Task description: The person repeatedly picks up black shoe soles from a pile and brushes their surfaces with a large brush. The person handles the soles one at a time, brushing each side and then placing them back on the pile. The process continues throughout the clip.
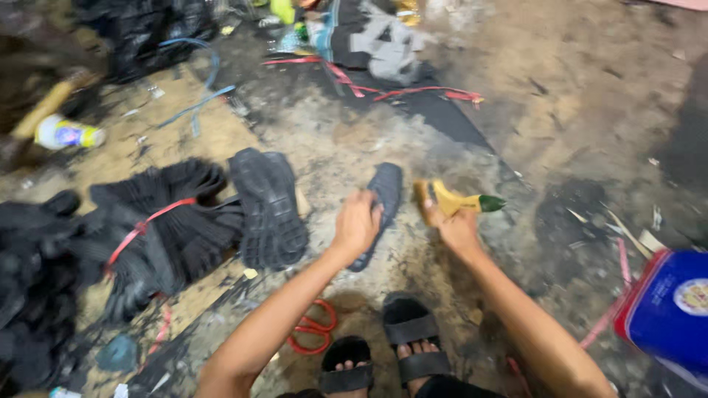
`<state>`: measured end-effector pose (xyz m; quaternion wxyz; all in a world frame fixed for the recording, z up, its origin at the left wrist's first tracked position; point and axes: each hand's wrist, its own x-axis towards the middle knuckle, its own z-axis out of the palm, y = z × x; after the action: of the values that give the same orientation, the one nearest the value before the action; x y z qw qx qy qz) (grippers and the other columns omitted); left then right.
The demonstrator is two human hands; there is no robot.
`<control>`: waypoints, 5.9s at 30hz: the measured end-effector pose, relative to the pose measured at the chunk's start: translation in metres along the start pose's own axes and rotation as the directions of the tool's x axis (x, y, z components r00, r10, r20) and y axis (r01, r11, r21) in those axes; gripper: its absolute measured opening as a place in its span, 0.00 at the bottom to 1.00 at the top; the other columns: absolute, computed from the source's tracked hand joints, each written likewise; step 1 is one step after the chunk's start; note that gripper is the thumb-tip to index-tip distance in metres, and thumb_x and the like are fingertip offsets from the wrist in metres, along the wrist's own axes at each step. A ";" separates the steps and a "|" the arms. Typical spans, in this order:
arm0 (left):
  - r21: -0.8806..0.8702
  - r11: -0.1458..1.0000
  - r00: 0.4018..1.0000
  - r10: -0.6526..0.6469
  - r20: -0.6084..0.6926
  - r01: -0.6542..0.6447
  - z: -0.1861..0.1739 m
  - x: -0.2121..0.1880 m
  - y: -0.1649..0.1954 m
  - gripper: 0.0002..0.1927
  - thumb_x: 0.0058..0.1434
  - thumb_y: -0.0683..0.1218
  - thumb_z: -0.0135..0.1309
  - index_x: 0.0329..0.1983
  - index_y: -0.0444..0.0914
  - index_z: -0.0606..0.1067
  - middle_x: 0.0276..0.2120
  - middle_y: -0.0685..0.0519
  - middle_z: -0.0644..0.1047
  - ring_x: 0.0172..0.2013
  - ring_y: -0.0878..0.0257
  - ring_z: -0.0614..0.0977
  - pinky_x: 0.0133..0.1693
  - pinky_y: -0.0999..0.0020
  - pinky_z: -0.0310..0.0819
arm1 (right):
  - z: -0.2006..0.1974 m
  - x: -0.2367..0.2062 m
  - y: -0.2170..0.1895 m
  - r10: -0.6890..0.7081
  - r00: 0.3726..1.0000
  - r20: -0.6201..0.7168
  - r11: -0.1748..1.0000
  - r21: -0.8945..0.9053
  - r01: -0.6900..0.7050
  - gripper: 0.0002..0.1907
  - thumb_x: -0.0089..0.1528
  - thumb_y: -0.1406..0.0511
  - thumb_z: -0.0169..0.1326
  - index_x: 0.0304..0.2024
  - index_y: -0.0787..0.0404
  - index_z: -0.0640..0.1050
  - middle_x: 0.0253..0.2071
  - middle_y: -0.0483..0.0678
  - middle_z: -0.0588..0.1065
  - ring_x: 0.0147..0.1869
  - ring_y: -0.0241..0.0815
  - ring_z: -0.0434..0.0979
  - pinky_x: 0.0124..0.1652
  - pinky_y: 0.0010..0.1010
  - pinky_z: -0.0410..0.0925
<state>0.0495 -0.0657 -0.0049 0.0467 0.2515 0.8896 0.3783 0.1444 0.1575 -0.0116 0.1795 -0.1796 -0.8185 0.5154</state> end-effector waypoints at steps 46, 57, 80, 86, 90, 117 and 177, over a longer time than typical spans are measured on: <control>0.526 0.807 0.940 0.099 0.327 -0.268 -0.005 -0.176 -0.029 0.32 0.61 0.44 0.40 0.67 0.22 0.63 0.69 0.29 0.61 0.71 0.38 0.59 0.71 0.49 0.41 | 0.080 0.077 -0.035 -0.099 0.912 0.397 0.995 0.017 0.100 0.13 0.62 0.60 0.61 0.43 0.61 0.78 0.39 0.49 0.81 0.38 0.47 0.83 0.35 0.28 0.77; 0.525 0.805 0.934 0.094 0.345 -0.276 -0.008 -0.172 -0.027 0.29 0.62 0.43 0.40 0.66 0.24 0.65 0.67 0.32 0.65 0.69 0.42 0.62 0.71 0.50 0.45 | 0.079 0.028 -0.053 -0.409 0.438 0.801 0.507 -0.200 0.839 0.19 0.68 0.58 0.51 0.59 0.52 0.81 0.39 0.54 0.80 0.28 0.49 0.78 0.26 0.37 0.75; -0.998 0.068 0.895 -0.445 -0.036 -0.006 -0.119 -0.014 -0.038 0.06 0.70 0.43 0.52 0.39 0.37 0.69 0.33 0.55 0.69 0.34 0.57 0.77 0.41 0.43 0.86 | -0.040 -0.045 0.000 0.151 0.987 -0.051 0.986 0.074 -0.147 0.15 0.63 0.61 0.62 0.41 0.68 0.79 0.34 0.44 0.79 0.37 0.33 0.75 0.39 0.30 0.69; -0.014 0.983 0.166 0.017 -0.986 -0.181 -0.239 -0.014 -0.028 0.19 0.85 0.41 0.47 0.74 0.31 0.63 0.69 0.40 0.71 0.60 0.59 0.79 0.64 0.60 0.73 | -0.069 -0.068 -0.014 0.241 0.967 -0.081 0.967 0.100 -0.232 0.14 0.62 0.61 0.62 0.41 0.68 0.80 0.36 0.42 0.80 0.38 0.32 0.75 0.40 0.28 0.69; 0.224 0.879 0.466 0.422 -0.778 -0.422 -0.129 -0.035 -0.020 0.27 0.65 0.36 0.43 0.69 0.34 0.67 0.68 0.40 0.71 0.64 0.49 0.74 0.65 0.56 0.71 | -0.069 -0.076 -0.004 0.281 0.955 -0.099 0.953 0.146 -0.265 0.16 0.63 0.61 0.62 0.43 0.69 0.79 0.37 0.45 0.79 0.39 0.33 0.75 0.40 0.29 0.69; -0.096 0.936 0.931 0.349 0.107 -0.339 -0.044 -0.089 -0.009 0.32 0.52 0.32 0.46 0.63 0.38 0.73 0.62 0.42 0.75 0.65 0.46 0.75 0.68 0.56 0.65 | -0.042 -0.064 -0.004 0.163 0.980 -0.115 0.974 0.175 -0.141 0.20 0.63 0.60 0.63 0.50 0.68 0.77 0.45 0.46 0.79 0.46 0.37 0.78 0.48 0.30 0.70; 0.508 0.850 0.986 0.070 0.151 -0.138 -0.019 -0.146 -0.051 0.30 0.62 0.42 0.42 0.68 0.25 0.64 0.69 0.33 0.64 0.71 0.43 0.62 0.71 0.51 0.46 | 0.106 0.029 -0.089 -0.401 0.628 0.667 0.890 0.122 0.439 0.14 0.59 0.60 0.63 0.43 0.60 0.78 0.31 0.51 0.74 0.33 0.47 0.77 0.33 0.37 0.71</control>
<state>0.1500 -0.1785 -0.0424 0.0137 0.3262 0.9387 0.1108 0.0588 0.0529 0.0293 -0.0199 0.2110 -0.8586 0.4667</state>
